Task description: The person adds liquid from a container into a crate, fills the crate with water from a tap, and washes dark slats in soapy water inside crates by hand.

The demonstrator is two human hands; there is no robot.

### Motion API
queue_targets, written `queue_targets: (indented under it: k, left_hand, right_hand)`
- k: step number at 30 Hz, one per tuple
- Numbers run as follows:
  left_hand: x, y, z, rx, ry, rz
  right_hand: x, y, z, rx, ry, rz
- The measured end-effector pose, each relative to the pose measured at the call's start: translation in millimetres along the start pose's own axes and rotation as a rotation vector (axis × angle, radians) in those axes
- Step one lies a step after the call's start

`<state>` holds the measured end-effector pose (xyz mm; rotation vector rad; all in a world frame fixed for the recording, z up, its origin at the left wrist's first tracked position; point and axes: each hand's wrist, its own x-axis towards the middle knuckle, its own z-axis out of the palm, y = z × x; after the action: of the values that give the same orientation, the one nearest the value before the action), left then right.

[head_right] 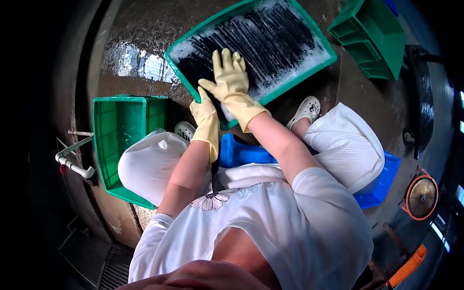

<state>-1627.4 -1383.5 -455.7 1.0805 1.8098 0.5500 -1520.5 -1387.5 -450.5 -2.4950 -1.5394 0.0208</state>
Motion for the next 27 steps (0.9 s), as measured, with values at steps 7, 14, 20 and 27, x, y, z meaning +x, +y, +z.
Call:
queue_targets:
  k: [7,14,20,27]
  left_hand:
    - [4.2,-11.2,4.2,0.001,0.106,0.123]
    - [10.0,-24.2,6.9,-0.131,0.047,0.156]
    - [12.9,-28.4,6.0,-0.076,0.015,0.123]
    - [15.7,-29.5,7.3,-0.005,0.026,0.121]
  right_hand:
    - [59.3,111.5,-16.2,-0.33,0.055,0.14]
    - [13.4,10.9,-22.3,0.02,-0.126,0.13]
    - [4.6,12.1,-0.2,0.032,0.013,-0.101]
    - [57.4,92.3,-11.7,-0.205,0.007,0.099]
